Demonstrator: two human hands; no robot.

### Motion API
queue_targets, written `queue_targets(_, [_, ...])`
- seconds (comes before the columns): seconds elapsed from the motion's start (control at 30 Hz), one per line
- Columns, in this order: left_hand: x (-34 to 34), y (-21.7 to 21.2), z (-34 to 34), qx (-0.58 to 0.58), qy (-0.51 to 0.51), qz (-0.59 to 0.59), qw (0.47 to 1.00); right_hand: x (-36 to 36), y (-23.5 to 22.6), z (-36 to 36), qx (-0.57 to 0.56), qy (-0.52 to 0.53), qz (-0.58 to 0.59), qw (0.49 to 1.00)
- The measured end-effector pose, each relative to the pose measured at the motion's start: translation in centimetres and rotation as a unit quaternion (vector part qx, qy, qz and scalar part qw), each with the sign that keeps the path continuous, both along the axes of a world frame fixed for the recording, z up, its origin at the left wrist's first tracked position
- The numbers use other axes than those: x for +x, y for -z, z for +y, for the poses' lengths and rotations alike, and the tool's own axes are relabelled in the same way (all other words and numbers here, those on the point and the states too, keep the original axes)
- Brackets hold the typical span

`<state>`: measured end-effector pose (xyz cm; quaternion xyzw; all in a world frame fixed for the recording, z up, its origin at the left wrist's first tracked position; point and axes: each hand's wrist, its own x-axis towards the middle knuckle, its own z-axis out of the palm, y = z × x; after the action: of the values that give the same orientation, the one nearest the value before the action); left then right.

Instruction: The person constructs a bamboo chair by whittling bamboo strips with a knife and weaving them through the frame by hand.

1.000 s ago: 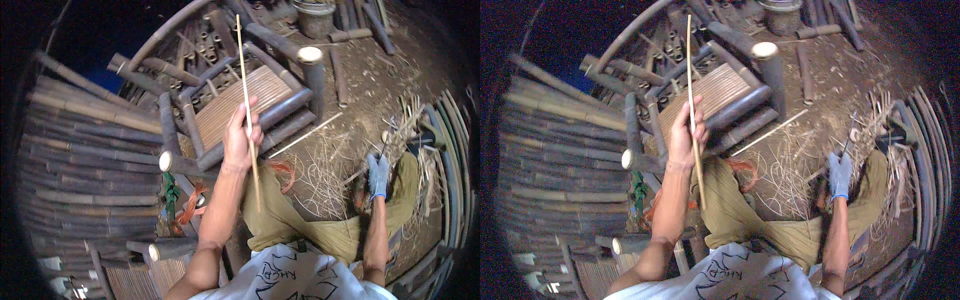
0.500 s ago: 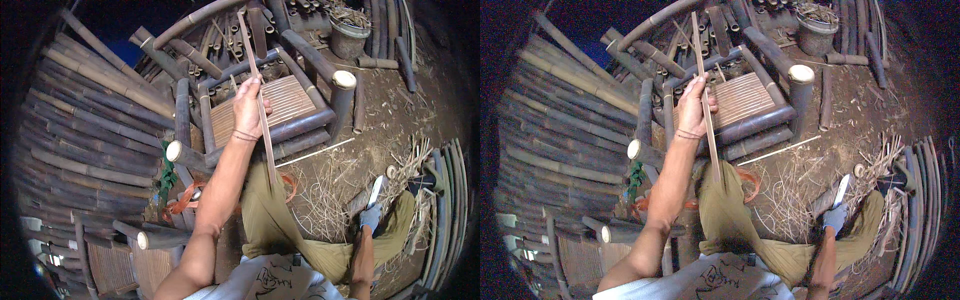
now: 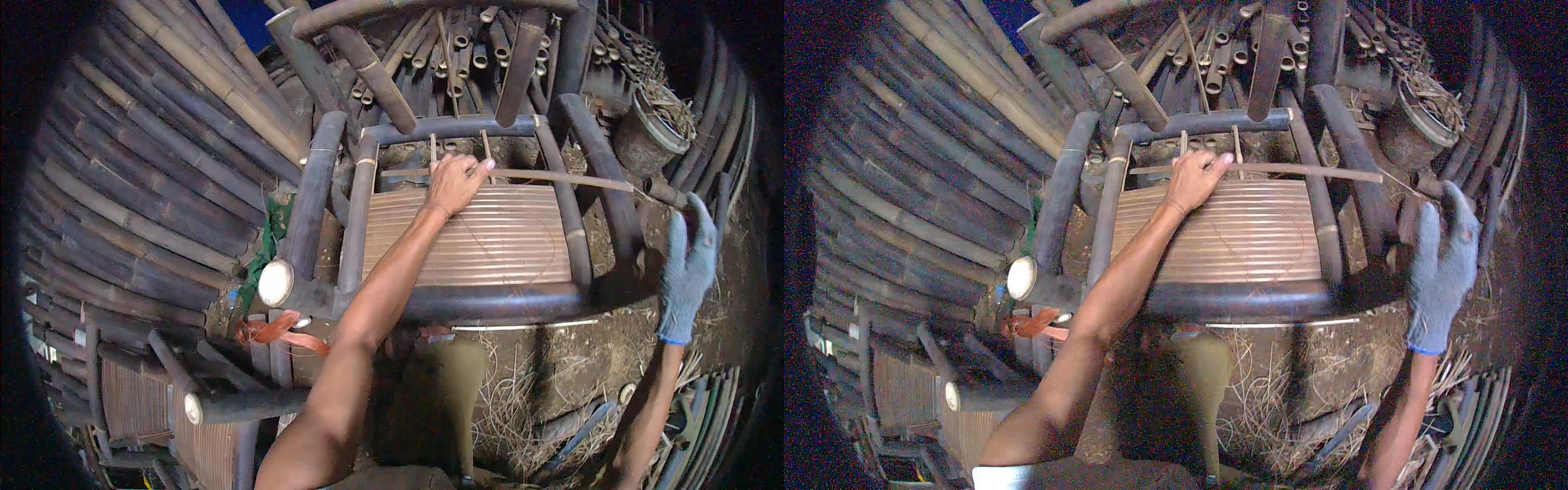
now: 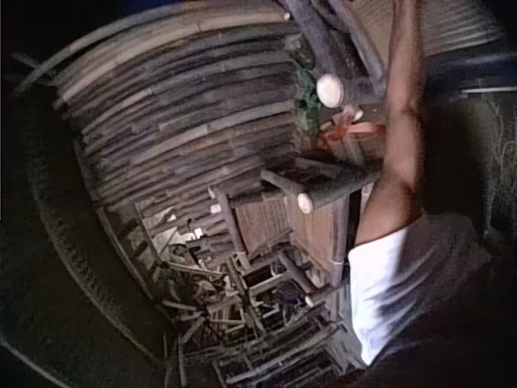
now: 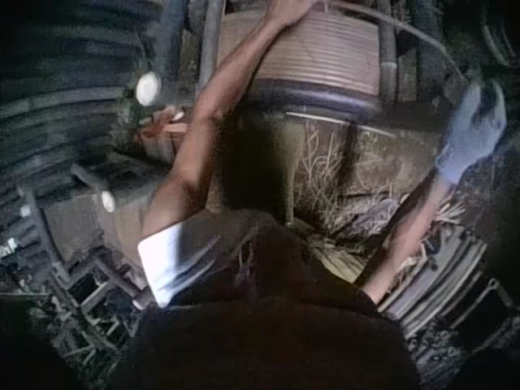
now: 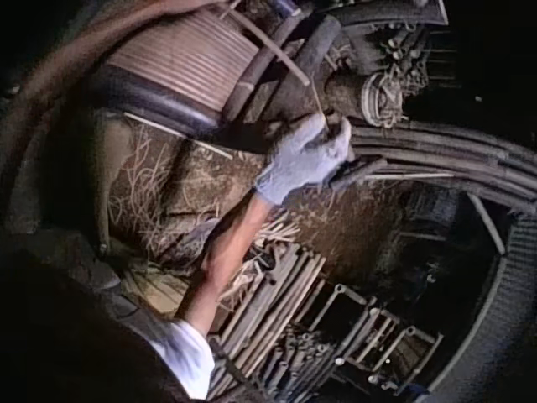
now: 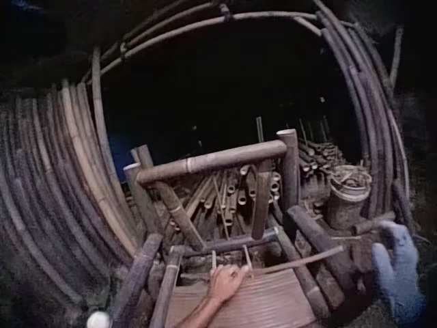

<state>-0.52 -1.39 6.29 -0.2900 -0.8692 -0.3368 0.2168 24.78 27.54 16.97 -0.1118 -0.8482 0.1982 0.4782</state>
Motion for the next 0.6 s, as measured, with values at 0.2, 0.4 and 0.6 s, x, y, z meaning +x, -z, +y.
queue_targets(0.2, [1.2,0.2,-1.2,0.123,0.027,-0.052,0.991,-4.8,0.6,-2.3,0.083,-0.079,-0.29,0.95])
queue_targets(0.4, [4.4,-3.1,1.0,0.08,0.023,0.002,0.997,-3.3,-1.2,-0.4,-0.238,-0.224,-0.214,0.921])
queue_targets(0.6, [4.2,-4.3,1.3,0.06,0.038,0.031,0.997,-3.2,0.3,0.8,-0.329,-0.14,-0.132,0.924])
